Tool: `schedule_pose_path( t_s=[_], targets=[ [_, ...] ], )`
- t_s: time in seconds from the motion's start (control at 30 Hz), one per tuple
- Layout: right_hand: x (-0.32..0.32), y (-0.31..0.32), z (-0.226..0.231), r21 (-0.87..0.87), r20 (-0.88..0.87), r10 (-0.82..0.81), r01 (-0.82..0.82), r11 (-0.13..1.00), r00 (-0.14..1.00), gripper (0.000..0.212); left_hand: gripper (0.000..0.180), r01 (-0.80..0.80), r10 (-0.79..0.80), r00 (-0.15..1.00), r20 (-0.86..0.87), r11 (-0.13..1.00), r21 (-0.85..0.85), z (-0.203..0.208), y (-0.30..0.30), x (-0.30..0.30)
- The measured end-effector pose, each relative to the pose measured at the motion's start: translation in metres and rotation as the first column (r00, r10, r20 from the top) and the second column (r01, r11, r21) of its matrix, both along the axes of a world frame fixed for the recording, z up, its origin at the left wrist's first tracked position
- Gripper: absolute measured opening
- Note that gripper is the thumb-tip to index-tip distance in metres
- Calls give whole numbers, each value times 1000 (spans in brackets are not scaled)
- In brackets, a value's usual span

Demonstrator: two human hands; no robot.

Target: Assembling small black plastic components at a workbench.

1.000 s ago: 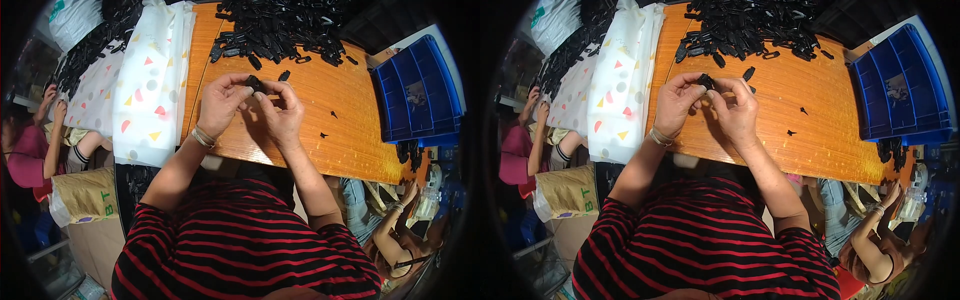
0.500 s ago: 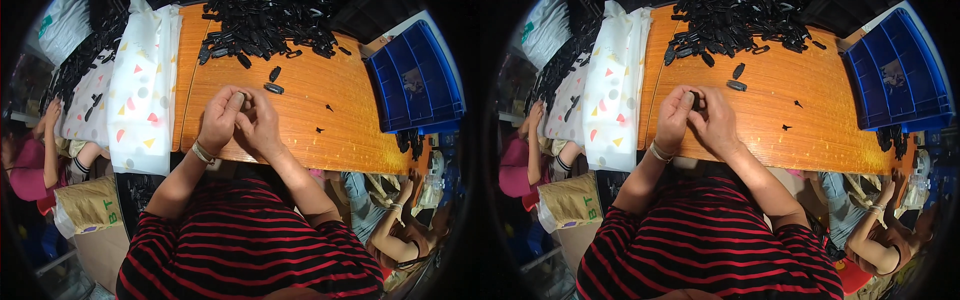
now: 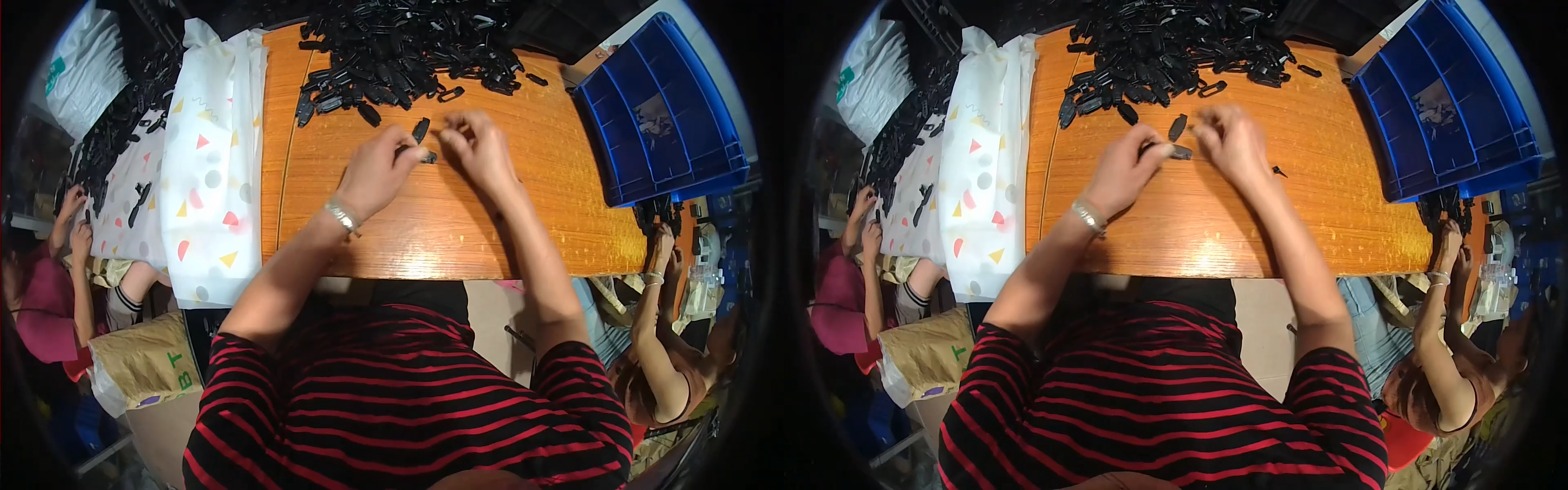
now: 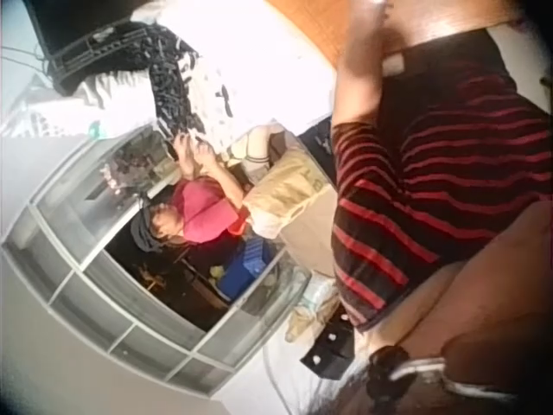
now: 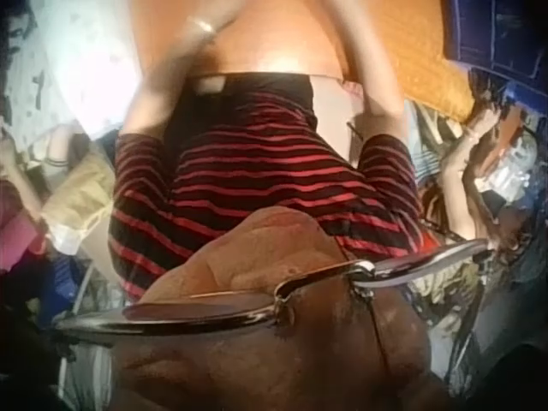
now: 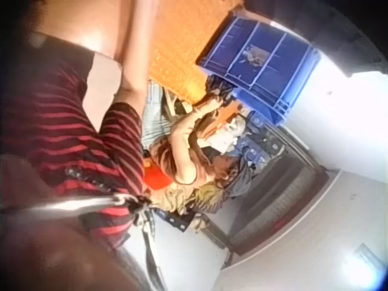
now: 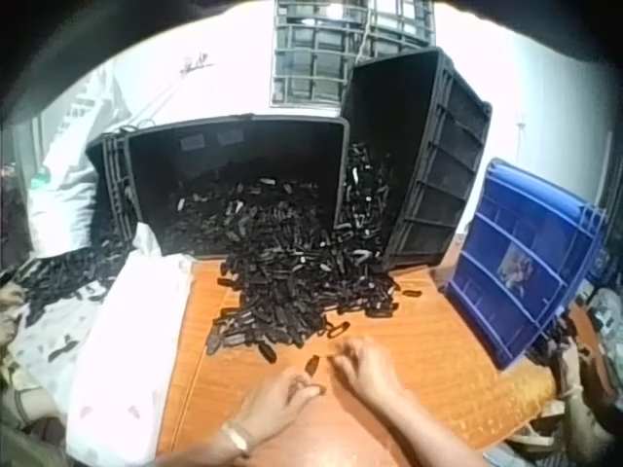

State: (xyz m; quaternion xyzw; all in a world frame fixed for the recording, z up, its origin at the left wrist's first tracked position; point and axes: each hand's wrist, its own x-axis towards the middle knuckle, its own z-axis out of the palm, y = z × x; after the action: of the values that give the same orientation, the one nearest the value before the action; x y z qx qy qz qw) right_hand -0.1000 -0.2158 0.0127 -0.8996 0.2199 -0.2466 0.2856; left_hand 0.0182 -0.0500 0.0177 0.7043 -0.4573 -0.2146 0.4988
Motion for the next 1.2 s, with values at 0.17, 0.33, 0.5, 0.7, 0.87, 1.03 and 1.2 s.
schedule_pose_path(
  t_s=[0.17,0.33,0.5,0.7,0.87,1.03,1.2],
  targets=[
    [37,-55,-5,-469,-59,-122,80,879,991,26,21,3,-40,833,552,998,66,-14,-27,2],
    [37,-67,-7,-507,-215,-78,-43,861,973,19,21,10,-35,797,603,999,45,-15,-30,0],
    [27,-53,-3,-473,-319,-43,-120,873,947,16,23,2,-60,850,523,994,111,-19,-23,6],
    [15,-24,2,-236,-54,82,-93,967,995,14,24,-14,30,920,391,999,-46,-31,-12,10],
    [-3,-4,-15,-216,-21,-4,-1,976,1000,15,22,-92,71,915,-398,995,-33,-26,-2,12],
    [-8,6,-13,-337,-95,-99,62,939,990,18,22,-135,89,773,-628,990,-27,-13,8,13],
    [-21,7,-4,-290,-196,17,-74,954,980,17,25,-172,80,747,-660,982,-76,-10,17,17]
  ],
)
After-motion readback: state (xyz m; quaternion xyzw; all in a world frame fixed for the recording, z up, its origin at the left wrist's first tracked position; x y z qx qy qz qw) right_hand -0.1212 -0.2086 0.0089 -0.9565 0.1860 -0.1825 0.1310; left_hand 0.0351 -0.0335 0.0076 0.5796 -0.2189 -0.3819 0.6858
